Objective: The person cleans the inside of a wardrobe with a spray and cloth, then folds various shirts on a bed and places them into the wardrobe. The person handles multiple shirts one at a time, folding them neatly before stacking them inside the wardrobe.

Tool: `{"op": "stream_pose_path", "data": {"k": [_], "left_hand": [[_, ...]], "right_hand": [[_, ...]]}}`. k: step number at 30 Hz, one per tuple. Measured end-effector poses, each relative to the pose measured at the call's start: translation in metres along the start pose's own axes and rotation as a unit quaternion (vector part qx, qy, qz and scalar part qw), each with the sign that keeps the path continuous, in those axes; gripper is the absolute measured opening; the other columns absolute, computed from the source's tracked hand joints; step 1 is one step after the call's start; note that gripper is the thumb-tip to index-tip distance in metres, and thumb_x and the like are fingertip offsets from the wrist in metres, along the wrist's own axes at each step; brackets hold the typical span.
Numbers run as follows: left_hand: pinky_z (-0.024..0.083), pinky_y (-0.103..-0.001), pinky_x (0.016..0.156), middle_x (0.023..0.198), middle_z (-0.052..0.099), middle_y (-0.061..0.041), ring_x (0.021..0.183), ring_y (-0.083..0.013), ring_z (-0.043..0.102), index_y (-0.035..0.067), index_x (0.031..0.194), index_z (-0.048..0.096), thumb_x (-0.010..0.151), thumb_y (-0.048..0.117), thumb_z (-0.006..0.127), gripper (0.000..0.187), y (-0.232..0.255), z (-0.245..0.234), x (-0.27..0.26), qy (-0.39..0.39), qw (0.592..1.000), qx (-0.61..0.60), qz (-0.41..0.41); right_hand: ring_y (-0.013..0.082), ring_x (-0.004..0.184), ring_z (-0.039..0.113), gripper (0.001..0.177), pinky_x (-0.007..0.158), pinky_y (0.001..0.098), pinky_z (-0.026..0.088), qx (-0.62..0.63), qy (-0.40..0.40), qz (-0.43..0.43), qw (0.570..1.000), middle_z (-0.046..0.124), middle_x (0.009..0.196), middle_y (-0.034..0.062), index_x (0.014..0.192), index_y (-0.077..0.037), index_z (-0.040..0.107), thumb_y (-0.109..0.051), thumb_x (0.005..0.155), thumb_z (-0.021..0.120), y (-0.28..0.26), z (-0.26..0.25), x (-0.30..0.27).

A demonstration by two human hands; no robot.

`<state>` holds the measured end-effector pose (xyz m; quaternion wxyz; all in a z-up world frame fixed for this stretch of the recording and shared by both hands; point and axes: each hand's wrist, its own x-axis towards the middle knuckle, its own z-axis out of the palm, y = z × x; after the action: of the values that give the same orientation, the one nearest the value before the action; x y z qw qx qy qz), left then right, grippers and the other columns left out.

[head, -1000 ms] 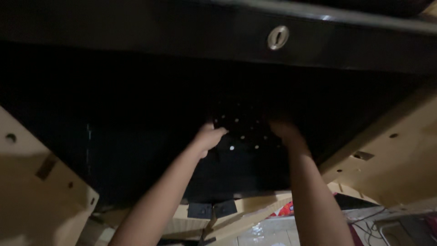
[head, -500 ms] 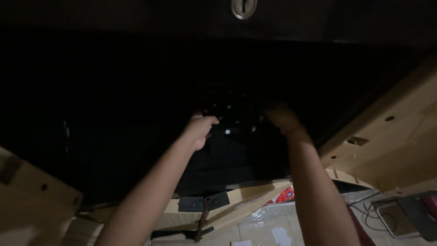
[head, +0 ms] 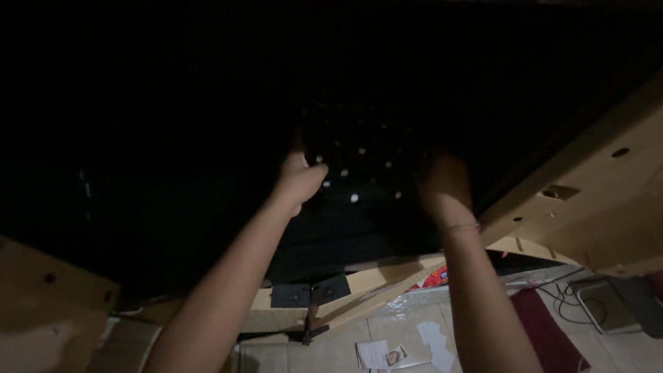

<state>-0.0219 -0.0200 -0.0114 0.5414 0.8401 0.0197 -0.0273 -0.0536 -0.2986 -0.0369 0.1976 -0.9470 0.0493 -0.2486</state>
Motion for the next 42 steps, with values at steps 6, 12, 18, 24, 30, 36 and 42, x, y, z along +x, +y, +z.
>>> {"op": "stream_pose_path", "data": {"k": [6, 12, 18, 24, 30, 36, 42], "left_hand": [[0.054, -0.041, 0.095, 0.117, 0.065, -0.012, 0.108, -0.0216, 0.066, 0.006, 0.137, 0.054, 0.098, 0.022, 0.062, 0.043, -0.017, 0.001, 0.012, 0.015, 0.999, 0.035, -0.025], [0.058, -0.038, 0.099, 0.119, 0.071, -0.017, 0.11, -0.0264, 0.071, 0.005, 0.137, 0.059, 0.096, 0.016, 0.06, 0.042, -0.03, 0.012, 0.059, 0.008, 0.996, -0.045, -0.074], [0.042, -0.045, 0.102, 0.155, 0.039, -0.023, 0.136, -0.0366, 0.044, 0.005, 0.157, 0.02, 0.081, 0.006, 0.07, 0.09, -0.04, 0.029, 0.076, 0.158, 0.96, 0.137, 0.188], [0.038, -0.054, 0.12, 0.142, 0.051, -0.033, 0.129, -0.0452, 0.06, 0.038, 0.172, 0.002, 0.108, 0.049, 0.026, 0.069, -0.009, 0.043, 0.077, -0.174, 0.923, 0.341, 0.052], [-0.008, -0.071, 0.119, 0.168, -0.022, -0.009, 0.153, -0.0437, -0.021, 0.038, 0.164, 0.002, 0.104, 0.062, 0.025, 0.068, 0.008, 0.033, 0.034, -0.052, 0.861, 0.48, 0.161], [-0.003, -0.068, 0.122, 0.172, -0.015, -0.006, 0.156, -0.0426, -0.016, 0.047, 0.162, 0.008, 0.106, 0.056, 0.028, 0.06, -0.01, 0.035, 0.047, -0.115, 0.854, 0.388, 0.326], [-0.003, -0.069, 0.121, 0.172, -0.016, -0.004, 0.156, -0.0414, -0.016, 0.046, 0.162, 0.004, 0.108, 0.051, 0.033, 0.062, -0.006, 0.035, 0.047, -0.14, 0.855, 0.435, 0.246]], "right_hand": [[0.0455, 0.104, 0.067, 0.038, 0.087, 0.0533, 0.055, -0.005, -0.033, 0.064, 0.997, 0.068, 0.117, 0.0267, 0.129, -0.005, 0.064, -0.027, 0.099, 0.059, -0.033, -0.011, -0.028], [0.0451, 0.122, 0.056, 0.04, 0.103, 0.0517, 0.048, 0.021, 0.016, -0.116, 0.993, 0.059, 0.132, 0.0246, 0.135, -0.004, 0.059, -0.025, 0.101, 0.057, -0.028, -0.005, -0.049], [0.0443, 0.133, 0.048, 0.045, 0.108, 0.0506, 0.043, 0.043, 0.044, -0.135, 0.989, 0.049, 0.148, 0.0251, 0.144, -0.005, 0.054, -0.024, 0.103, 0.056, -0.04, -0.005, -0.047], [0.0366, 0.146, 0.034, 0.058, 0.118, 0.0533, 0.024, -0.016, -0.069, -0.166, 0.984, 0.043, 0.156, 0.0147, 0.153, -0.022, 0.046, -0.044, 0.1, 0.054, -0.059, -0.017, -0.05], [0.0353, 0.15, 0.024, 0.065, 0.119, 0.0578, 0.014, -0.001, -0.101, -0.173, 0.98, 0.033, 0.162, 0.0138, 0.156, -0.023, 0.04, -0.051, 0.1, 0.055, -0.064, -0.033, -0.056], [0.0317, 0.155, 0.025, 0.069, 0.125, 0.0549, 0.017, -0.026, -0.091, -0.256, 0.962, 0.033, 0.166, 0.0087, 0.153, -0.031, 0.042, -0.04, 0.09, 0.07, -0.064, -0.027, -0.053], [0.0358, 0.153, 0.02, 0.07, 0.122, 0.0574, 0.012, -0.014, -0.122, -0.248, 0.961, 0.028, 0.167, 0.0111, 0.154, -0.028, 0.044, -0.031, 0.09, 0.073, -0.059, -0.019, -0.048]]}}
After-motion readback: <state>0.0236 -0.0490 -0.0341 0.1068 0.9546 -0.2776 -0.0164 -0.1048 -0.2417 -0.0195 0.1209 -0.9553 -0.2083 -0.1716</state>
